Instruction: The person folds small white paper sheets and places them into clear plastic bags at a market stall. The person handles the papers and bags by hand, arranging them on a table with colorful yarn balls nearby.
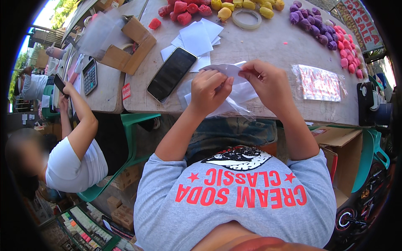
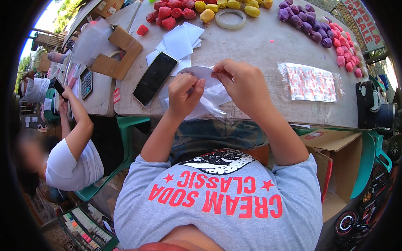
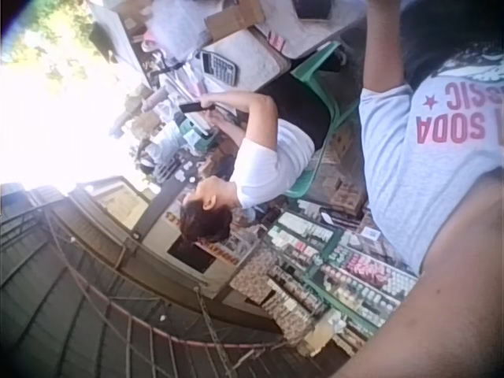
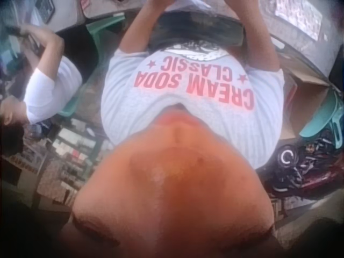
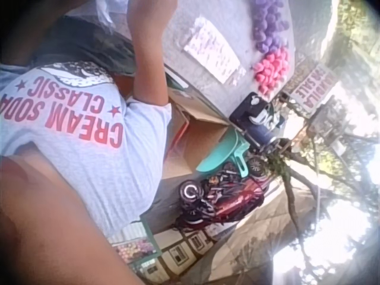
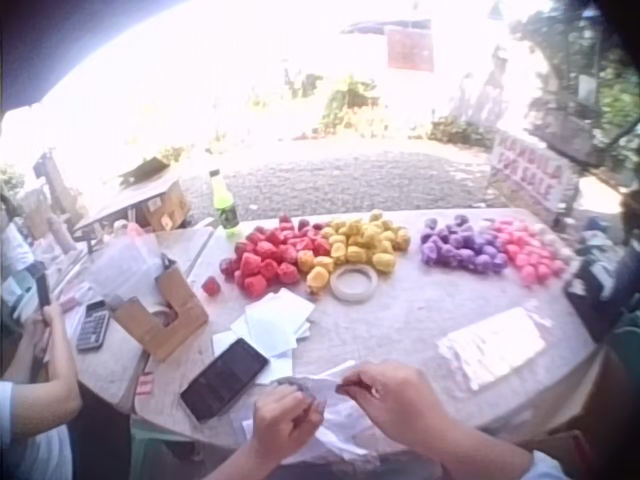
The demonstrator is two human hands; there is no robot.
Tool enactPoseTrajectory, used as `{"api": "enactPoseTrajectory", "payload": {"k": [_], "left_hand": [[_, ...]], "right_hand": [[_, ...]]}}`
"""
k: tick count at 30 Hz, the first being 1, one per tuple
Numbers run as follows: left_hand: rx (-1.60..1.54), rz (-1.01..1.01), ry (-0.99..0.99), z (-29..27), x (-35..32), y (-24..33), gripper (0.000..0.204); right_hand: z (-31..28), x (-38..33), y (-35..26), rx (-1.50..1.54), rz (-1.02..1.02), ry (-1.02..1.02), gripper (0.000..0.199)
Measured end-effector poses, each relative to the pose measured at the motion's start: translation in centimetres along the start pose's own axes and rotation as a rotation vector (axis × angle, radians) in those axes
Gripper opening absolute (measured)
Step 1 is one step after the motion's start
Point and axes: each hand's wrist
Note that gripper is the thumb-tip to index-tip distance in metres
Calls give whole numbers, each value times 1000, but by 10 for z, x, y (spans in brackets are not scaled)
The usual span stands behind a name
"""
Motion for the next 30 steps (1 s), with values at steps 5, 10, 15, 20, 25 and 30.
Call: {"api": "enactPoseTrajectory", "payload": {"k": [5,10,15,20,25,30], "left_hand": [[-49,95,-27,-4,-1,-2,20],[-59,181,361,2,-2,-6,38],[-439,-272,93,-5,-22,-15,57],[-358,-289,94,-6,-18,-10,62],[-358,-344,60,-9,-11,-3,49],[-284,-305,-22,-5,-9,-5,31]], "right_hand": [[8,2,10,-149,-61,-131,13],[9,-1,5,-84,-87,-232,14],[-1,-7,4,338,-53,-424,17],[-7,0,45,-557,-208,25,25],[-4,-14,42,-651,-302,-45,35],[-2,-15,14,80,189,-96,56]]}}
Point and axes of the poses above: each hand's wrist, its own x-axis towards the middle knuckle, its own z-axis out of the palm, y = z × x, and after that the axes turned 6 degrees about x, right-handed
